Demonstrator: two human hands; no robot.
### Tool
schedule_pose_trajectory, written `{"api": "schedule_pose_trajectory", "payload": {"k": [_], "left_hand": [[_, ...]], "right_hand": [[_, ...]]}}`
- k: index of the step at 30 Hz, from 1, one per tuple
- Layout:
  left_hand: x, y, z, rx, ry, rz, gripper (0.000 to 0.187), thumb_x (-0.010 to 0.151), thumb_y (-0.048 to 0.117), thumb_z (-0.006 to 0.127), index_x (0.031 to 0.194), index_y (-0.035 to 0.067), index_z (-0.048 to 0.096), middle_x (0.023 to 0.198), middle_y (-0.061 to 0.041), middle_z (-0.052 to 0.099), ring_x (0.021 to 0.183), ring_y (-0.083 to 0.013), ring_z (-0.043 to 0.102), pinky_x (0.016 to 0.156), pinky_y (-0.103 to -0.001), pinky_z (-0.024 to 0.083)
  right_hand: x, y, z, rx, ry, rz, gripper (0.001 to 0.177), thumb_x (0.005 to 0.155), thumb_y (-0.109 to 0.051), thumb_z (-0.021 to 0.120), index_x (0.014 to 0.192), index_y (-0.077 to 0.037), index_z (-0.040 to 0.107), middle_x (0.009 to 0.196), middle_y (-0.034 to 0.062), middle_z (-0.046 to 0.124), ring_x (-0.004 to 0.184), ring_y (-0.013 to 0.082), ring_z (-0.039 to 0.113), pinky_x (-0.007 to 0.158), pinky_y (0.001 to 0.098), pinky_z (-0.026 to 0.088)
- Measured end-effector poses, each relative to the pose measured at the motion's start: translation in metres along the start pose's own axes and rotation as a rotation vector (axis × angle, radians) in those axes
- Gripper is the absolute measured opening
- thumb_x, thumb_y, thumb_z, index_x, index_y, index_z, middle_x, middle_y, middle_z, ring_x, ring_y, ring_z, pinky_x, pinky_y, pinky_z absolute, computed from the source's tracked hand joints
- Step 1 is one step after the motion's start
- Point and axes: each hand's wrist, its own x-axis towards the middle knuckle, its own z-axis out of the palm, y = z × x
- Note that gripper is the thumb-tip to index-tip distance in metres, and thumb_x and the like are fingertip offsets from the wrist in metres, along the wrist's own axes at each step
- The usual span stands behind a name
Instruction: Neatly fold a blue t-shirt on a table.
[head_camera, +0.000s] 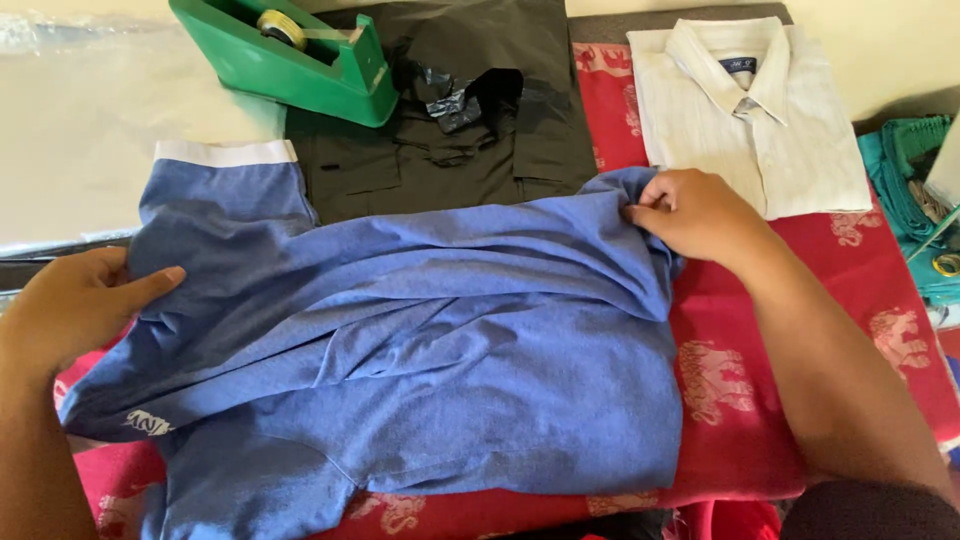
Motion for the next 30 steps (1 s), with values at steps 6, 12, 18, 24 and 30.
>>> {"api": "schedule_pose_trajectory", "payload": {"k": [6,12,18,24,30], "left_hand": [[0.007,-0.02,-0.004,-0.227,0.25,0.28,0.02,0.118,0.004,0.062,0.122,-0.015,0.064,0.086,-0.027,0.067,0.052,-0.0244,0.049,0.04,-0.031,0.033],[0.026,-0.012,-0.024,-0.431,0.144,0.318,0.018,0.117,0.008,0.06,0.121,-0.009,0.06,0.091,-0.015,0.058,0.065,-0.0174,0.048,0.05,-0.026,0.036],[0.004,0.048,-0.015,-0.058,0.049,-0.11,0.078,0.117,0.052,0.048,0.128,-0.024,0.061,0.126,-0.042,0.064,0.112,-0.0506,0.066,0.098,-0.051,0.05],[0.008,0.032,-0.002,-0.166,0.042,-0.003,0.038,0.109,0.029,0.068,0.11,-0.008,0.073,0.081,-0.019,0.068,0.064,-0.0278,0.057,0.059,-0.04,0.047],[0.042,-0.039,-0.001,-0.665,0.17,0.452,0.018,0.122,0.006,0.056,0.139,0.001,0.059,0.117,-0.007,0.063,0.093,-0.0097,0.057,0.088,-0.021,0.05]], "right_hand": [[-0.014,0.004,-0.013,0.053,0.094,-0.103,0.02,0.098,-0.021,0.071,0.089,-0.004,0.074,0.073,0.0105,0.074,0.056,0.0254,0.063,0.055,0.0352,0.045],[-0.009,0.007,-0.024,0.201,0.16,-0.058,0.02,0.112,-0.013,0.054,0.113,0.006,0.058,0.101,0.0179,0.074,0.085,0.0275,0.074,0.067,0.0373,0.055],[0.013,0.002,0.001,0.07,0.18,-0.429,0.055,0.094,-0.009,0.068,0.146,0.002,0.054,0.135,0.0259,0.055,0.099,0.0355,0.062,0.078,0.0419,0.053],[0.015,0.023,-0.004,0.073,0.268,-0.594,0.024,0.096,-0.008,0.071,0.112,0.009,0.066,0.125,0.021,0.067,0.092,0.0326,0.064,0.077,0.0392,0.05],[0.013,0.066,-0.018,0.392,0.27,-0.462,0.016,0.101,0.01,0.073,0.114,0.007,0.065,0.085,0.0103,0.059,0.064,0.0132,0.044,0.059,0.0238,0.035]]}}
